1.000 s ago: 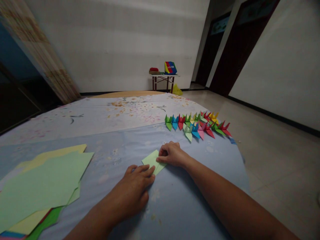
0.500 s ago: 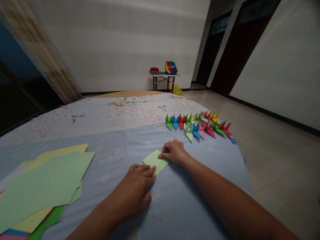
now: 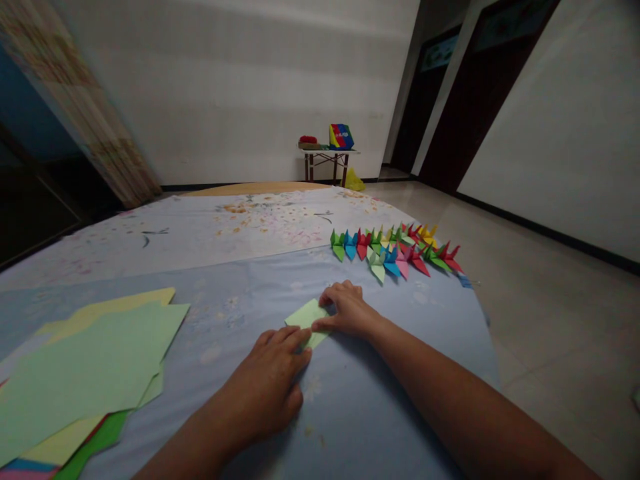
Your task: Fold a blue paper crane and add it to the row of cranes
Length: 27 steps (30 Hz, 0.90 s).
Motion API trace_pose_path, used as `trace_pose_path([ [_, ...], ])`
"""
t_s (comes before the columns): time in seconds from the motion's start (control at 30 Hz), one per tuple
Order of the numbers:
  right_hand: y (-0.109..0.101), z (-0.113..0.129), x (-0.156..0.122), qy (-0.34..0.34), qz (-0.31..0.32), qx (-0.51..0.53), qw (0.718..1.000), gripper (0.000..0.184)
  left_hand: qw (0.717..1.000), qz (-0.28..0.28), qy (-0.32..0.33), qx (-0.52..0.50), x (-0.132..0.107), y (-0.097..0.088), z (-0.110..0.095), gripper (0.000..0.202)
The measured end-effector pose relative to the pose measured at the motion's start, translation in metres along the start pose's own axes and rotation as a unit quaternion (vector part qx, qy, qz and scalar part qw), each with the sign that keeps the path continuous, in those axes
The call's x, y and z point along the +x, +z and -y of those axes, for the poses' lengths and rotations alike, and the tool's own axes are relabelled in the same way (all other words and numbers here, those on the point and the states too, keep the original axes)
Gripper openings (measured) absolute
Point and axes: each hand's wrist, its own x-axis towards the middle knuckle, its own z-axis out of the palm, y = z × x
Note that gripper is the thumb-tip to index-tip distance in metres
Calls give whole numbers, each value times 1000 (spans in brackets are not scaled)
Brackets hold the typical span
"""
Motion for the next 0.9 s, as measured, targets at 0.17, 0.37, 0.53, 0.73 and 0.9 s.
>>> trace_pose_path([
  [0.17, 2, -5, 5, 42, 4, 0, 999, 41, 1000, 7, 7, -5, -1, 0, -3, 53],
  [0.37, 1, -5, 4, 42, 6, 13, 999, 37, 1000, 11, -2, -24, -2, 0, 0, 57],
  [0.53, 3, 3, -4, 23, 7, 9, 1000, 52, 1000, 1, 0, -25, -1, 0, -2, 58],
  [0.73, -2, -1, -1, 67, 7, -6, 998, 44, 999, 5, -7, -33, -2, 0, -3, 59],
  [0.9, -7, -5, -1, 35, 4, 44, 998, 28, 998, 0, 7, -64, -3, -2, 6, 56],
])
